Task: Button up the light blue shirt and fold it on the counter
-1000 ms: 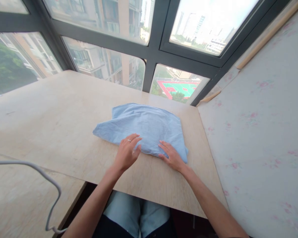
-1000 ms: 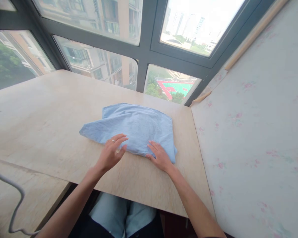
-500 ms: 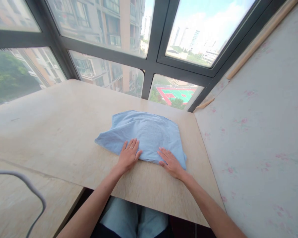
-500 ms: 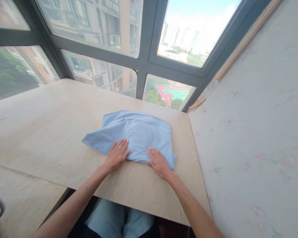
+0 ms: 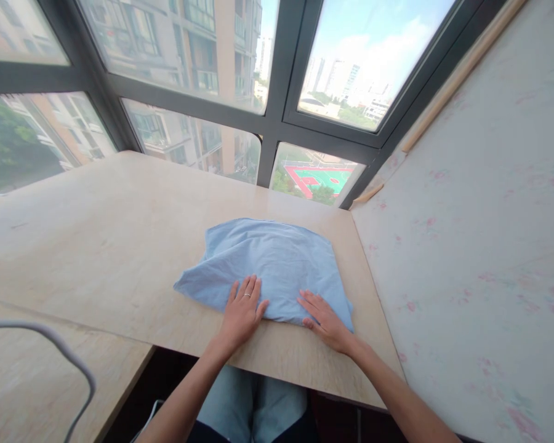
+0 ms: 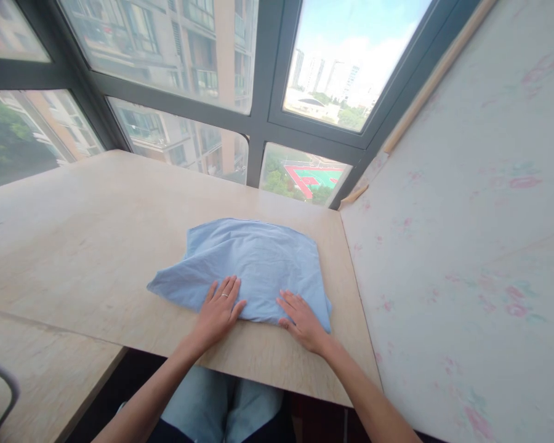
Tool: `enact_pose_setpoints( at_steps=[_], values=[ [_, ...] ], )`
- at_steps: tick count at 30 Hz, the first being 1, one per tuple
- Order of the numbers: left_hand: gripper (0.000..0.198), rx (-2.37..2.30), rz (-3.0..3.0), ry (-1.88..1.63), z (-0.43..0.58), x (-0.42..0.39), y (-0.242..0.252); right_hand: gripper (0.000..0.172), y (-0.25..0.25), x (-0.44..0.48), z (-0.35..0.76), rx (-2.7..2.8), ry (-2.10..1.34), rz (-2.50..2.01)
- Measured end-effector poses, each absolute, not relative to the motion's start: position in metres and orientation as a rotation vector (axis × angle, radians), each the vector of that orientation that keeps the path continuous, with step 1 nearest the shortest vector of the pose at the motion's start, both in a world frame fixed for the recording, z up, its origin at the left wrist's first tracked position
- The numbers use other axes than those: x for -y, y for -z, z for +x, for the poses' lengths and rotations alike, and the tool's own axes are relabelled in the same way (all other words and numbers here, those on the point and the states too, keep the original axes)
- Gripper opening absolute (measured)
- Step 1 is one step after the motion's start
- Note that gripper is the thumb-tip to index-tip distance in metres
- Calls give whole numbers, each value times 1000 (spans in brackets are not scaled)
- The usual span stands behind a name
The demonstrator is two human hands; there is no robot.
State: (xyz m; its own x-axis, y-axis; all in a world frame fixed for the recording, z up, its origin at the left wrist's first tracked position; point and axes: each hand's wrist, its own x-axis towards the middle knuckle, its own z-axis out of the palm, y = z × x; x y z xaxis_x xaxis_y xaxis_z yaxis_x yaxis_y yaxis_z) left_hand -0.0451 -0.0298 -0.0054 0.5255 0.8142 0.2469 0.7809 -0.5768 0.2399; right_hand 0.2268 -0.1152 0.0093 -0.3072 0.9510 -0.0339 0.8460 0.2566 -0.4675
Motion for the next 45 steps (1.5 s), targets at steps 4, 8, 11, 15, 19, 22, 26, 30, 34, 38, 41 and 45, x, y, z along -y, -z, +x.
enact_pose_setpoints(
  at_steps=[4,8,11,15,19,22,26,30,34,38,41,45],
  values=[
    [56,-1353,2679,-533,-46,53,6,53,-17,142,228,2267,-639,-1675],
    [57,-1325,2685,-512,-50,75,3,56,-23,167,224,2263,-711,-1716],
    [58,-1282,2673,-468,-55,89,-2,57,-25,184,223,2255,-769,-1756],
    [57,-1168,2625,-389,-66,95,-11,55,-28,199,224,2228,-811,-1750],
    [48,-1080,2503,-354,-77,85,-25,52,-32,201,226,2185,-822,-1739],
    [45,-1139,2377,-418,-83,73,-37,49,-36,197,226,2155,-816,-1748],
    [41,-1279,2266,-595,-91,60,-48,48,-40,193,226,2128,-814,-1737],
    [41,-1384,2164,-760,-103,45,-59,48,-42,189,228,2109,-832,-1725],
    [40,-1439,2131,-836,-108,32,-71,45,-46,182,230,2052,-829,-1706],
    [37,-1362,2237,-827,-100,30,-77,42,-54,168,226,1936,-757,-1690],
    [35,-1231,2344,-777,-86,31,-79,36,-64,153,219,1886,-686,-1611],
    [32,-1130,2425,-754,-66,29,-78,32,-77,125,207,1862,-636,-1494]
  ],
)
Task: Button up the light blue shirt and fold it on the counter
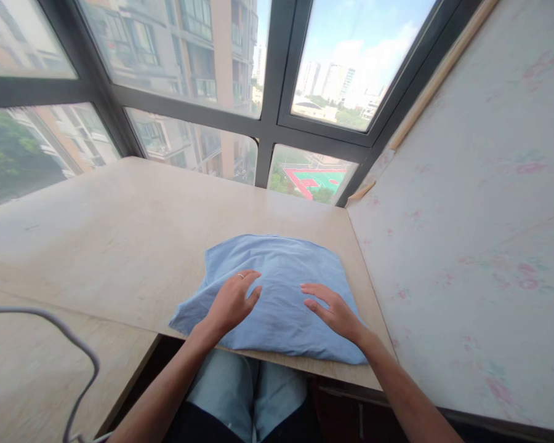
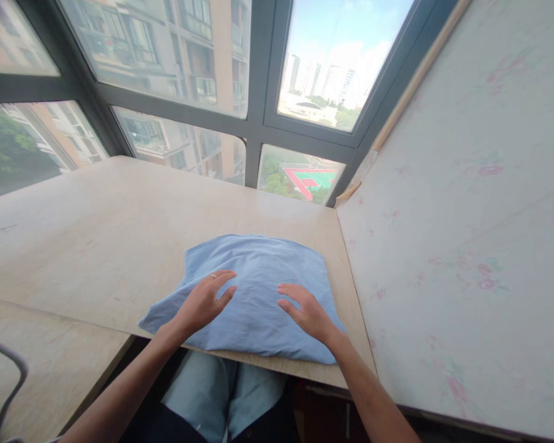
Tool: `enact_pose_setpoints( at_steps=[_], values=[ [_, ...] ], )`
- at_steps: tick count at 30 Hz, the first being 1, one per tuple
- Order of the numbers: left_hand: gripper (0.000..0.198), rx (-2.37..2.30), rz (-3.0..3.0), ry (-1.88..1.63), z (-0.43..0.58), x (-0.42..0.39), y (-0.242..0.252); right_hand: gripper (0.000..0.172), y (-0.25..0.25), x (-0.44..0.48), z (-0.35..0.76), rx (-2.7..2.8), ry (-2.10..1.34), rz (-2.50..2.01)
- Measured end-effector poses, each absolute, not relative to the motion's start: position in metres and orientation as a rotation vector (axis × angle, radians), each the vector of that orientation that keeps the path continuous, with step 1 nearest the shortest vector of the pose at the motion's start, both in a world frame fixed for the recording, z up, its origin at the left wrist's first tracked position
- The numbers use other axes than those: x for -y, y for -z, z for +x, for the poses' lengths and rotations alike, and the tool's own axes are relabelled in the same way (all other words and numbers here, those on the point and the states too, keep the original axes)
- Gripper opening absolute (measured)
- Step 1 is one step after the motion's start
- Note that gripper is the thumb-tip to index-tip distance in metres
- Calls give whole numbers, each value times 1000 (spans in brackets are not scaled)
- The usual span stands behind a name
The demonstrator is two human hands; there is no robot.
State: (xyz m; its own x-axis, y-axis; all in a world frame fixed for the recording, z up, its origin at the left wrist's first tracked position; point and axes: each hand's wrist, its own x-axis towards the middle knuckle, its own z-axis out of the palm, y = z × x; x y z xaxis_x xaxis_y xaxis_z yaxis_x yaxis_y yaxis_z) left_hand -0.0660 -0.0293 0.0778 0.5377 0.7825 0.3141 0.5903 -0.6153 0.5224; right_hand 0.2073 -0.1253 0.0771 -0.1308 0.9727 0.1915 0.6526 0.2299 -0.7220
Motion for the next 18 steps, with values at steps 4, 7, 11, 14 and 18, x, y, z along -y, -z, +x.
enact_pose_setpoints(
  at_steps=[4,7,11,14,18],
  values=[
    [32,-1155,2464,-746,-58,21,-78,31,-81,97,196,1856,-609,-1436],
    [34,-1296,2448,-731,-68,11,-79,31,-74,78,189,1879,-574,-1411],
    [39,-1594,2381,-601,-99,-3,-77,37,-51,57,186,1963,-476,-1452],
    [45,-1819,2218,-384,-126,-10,-74,45,-26,46,188,1995,-406,-1560],
    [49,-1864,1926,-87,-153,-13,-71,51,3,40,191,1996,-371,-1622]
  ],
)
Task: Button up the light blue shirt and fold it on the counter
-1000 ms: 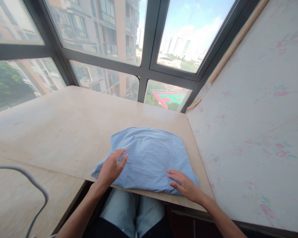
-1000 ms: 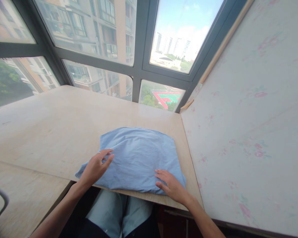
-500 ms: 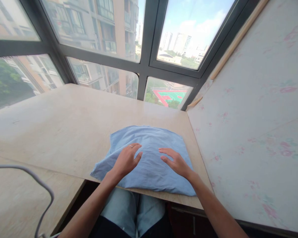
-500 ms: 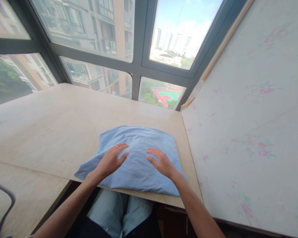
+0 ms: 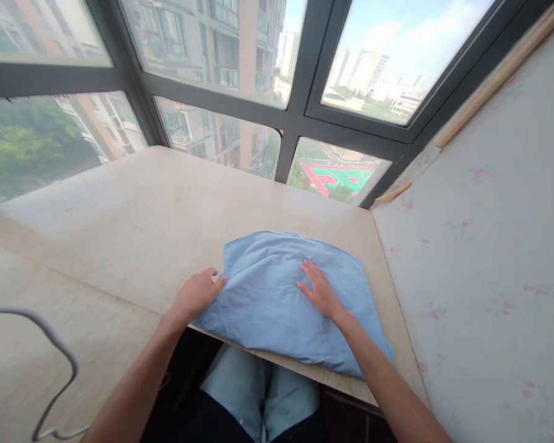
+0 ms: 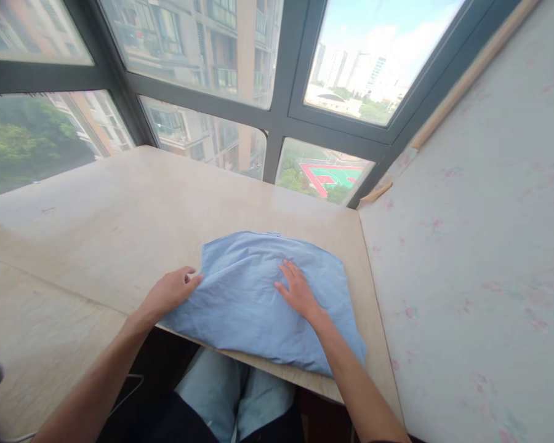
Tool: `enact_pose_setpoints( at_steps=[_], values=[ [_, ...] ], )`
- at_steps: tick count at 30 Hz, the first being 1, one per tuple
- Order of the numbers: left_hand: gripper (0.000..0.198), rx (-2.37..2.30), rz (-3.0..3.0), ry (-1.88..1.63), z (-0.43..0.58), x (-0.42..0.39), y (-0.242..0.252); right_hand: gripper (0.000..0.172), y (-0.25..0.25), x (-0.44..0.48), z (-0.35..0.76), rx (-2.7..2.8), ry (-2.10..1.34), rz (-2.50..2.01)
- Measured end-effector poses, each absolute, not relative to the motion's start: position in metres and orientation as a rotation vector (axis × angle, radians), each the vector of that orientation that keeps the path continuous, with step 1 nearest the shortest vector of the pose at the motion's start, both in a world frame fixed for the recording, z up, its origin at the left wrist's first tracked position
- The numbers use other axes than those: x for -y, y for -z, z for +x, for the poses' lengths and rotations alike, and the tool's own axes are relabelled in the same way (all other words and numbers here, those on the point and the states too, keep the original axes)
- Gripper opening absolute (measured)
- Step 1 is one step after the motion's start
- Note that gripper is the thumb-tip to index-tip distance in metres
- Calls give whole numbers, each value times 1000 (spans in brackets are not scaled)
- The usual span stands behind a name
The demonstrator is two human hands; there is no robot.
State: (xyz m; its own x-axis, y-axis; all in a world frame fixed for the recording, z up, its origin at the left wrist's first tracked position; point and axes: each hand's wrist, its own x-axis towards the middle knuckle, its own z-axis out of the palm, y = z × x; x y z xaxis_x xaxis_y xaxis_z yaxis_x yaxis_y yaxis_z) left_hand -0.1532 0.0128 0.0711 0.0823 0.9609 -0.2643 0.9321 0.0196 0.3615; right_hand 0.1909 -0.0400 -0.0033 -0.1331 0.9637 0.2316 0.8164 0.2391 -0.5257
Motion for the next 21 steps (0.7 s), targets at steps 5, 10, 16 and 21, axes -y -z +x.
enact_pose_setpoints(
  at_steps=[5,10,16,21],
  values=[
    [51,-1777,1757,-129,-167,-14,-67,51,13,42,192,2001,-298,-1584],
    [51,-1639,1675,-253,-167,-14,-65,52,11,43,193,2013,-300,-1578],
    [77,-1572,1495,-360,-161,-19,-60,51,12,43,192,2001,-281,-1589],
    [83,-1599,1434,-395,-149,-36,-51,50,11,43,190,1993,-265,-1590]
  ],
)
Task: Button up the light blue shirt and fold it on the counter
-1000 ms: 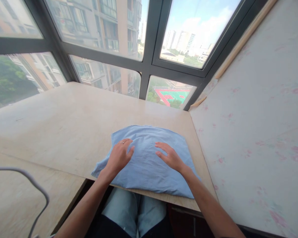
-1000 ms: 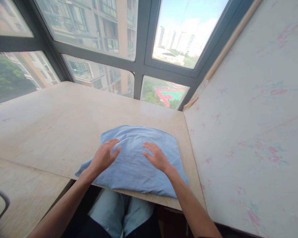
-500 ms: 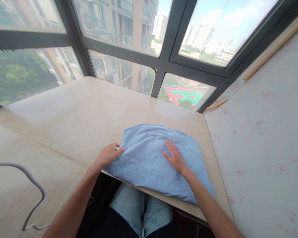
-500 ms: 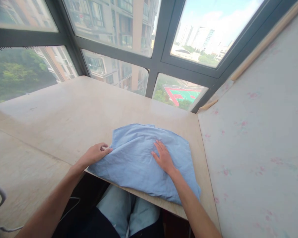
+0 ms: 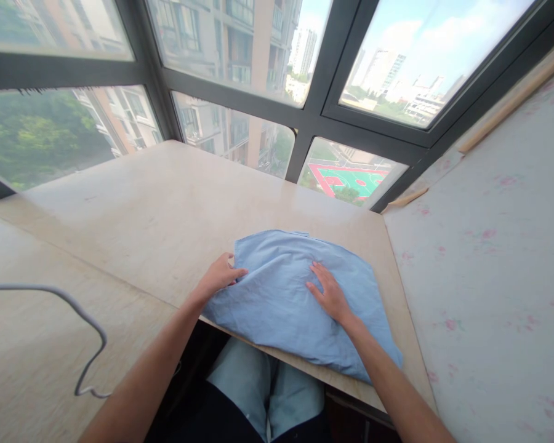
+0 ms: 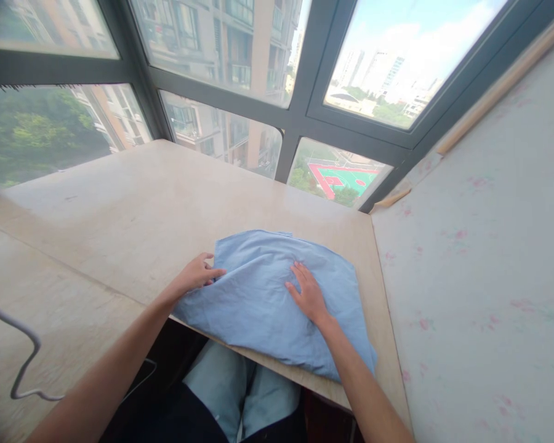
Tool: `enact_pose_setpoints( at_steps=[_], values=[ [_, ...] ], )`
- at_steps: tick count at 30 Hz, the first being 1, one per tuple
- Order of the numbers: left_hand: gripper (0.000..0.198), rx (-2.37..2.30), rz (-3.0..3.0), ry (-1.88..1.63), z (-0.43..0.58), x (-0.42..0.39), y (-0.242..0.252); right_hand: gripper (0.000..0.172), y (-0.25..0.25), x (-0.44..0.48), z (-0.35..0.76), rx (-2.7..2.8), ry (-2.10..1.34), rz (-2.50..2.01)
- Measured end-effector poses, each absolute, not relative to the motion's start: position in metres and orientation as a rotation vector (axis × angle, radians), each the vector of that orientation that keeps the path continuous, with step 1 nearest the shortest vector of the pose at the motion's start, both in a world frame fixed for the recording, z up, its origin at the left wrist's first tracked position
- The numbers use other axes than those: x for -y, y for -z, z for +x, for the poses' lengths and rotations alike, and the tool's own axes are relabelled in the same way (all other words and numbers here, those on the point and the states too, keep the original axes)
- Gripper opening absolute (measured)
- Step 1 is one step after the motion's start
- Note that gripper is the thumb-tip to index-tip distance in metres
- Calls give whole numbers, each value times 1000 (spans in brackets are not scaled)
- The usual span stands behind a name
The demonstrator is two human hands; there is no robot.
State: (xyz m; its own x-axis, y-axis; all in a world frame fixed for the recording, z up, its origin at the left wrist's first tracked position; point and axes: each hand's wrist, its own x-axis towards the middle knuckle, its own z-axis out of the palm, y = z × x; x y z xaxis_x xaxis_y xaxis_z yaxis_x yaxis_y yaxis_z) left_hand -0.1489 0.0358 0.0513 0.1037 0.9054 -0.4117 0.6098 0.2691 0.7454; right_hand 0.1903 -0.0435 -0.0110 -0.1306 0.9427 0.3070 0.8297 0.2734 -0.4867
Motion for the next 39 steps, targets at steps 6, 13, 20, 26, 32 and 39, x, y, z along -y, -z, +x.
enact_pose_setpoints(
  at_steps=[6,13,20,26,32,39],
  values=[
    [20,-1747,1697,-344,-137,-56,-52,50,11,44,190,1976,-271,-1584],
    [25,-1959,1782,-643,-133,-77,-76,51,8,44,189,1980,-284,-1595],
    [35,-1922,1854,-594,-117,-112,-83,51,9,44,189,1980,-278,-1591],
    [47,-1941,1995,-331,-116,-104,-65,51,10,44,190,1983,-275,-1583],
    [50,-1904,2210,-381,-96,-84,-58,50,10,44,189,1947,-306,-1575],
    [49,-1747,2469,-451,-60,-81,-62,48,0,34,198,1822,-431,-1573]
  ],
)
